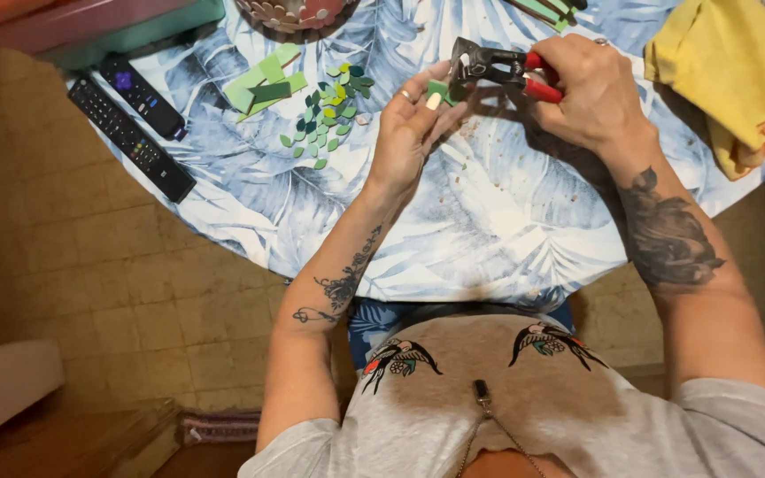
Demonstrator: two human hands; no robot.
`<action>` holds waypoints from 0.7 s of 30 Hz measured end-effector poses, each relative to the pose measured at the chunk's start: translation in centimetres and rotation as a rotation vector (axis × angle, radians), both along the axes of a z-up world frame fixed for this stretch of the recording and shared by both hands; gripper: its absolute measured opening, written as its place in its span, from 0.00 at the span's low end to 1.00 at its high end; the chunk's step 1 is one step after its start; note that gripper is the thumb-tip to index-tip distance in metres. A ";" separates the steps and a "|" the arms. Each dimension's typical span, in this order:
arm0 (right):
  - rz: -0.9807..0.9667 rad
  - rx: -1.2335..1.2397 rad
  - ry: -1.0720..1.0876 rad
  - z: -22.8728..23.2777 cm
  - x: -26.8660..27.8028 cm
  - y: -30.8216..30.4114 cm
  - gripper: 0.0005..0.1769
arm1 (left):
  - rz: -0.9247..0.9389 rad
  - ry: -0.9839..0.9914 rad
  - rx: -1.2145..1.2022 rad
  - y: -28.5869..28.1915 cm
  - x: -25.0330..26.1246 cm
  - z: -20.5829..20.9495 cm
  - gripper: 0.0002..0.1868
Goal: Cutting small green mosaic tiles into smaller pieces using tile nippers
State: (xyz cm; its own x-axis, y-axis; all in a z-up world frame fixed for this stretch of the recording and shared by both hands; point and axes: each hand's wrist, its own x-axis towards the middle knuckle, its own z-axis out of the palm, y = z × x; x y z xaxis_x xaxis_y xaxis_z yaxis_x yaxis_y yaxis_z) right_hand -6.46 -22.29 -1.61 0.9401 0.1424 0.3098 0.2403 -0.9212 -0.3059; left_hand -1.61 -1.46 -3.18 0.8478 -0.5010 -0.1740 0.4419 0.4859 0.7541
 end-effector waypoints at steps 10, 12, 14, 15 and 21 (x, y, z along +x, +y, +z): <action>0.003 -0.038 -0.074 -0.5 0.1 -0.7 0.16 | 0.050 -0.298 0.359 0.0 -1.3 2.2 0.11; 0.007 -0.051 -0.061 -0.4 0.0 -0.7 0.15 | 0.073 -0.490 0.443 0.1 -1.3 2.1 0.11; 0.011 -0.044 -0.069 -0.4 0.1 -0.8 0.15 | 0.066 -0.484 0.444 0.0 -1.4 2.4 0.11; 0.017 -0.039 -0.079 -0.4 0.1 -0.9 0.14 | 0.062 -0.480 0.444 -0.1 -1.5 2.5 0.11; 0.051 0.024 -0.086 0.0 0.1 -0.9 0.16 | 0.071 -0.333 0.317 -0.1 -1.4 2.4 0.12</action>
State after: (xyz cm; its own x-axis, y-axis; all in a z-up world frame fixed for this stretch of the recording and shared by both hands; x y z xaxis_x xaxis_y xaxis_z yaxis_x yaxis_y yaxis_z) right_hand -6.40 -23.21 -1.61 0.9016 0.1807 0.3929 0.3129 -0.8998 -0.3042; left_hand -3.02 -1.59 -0.74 0.9139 -0.4053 -0.0216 0.1245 0.2293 0.9654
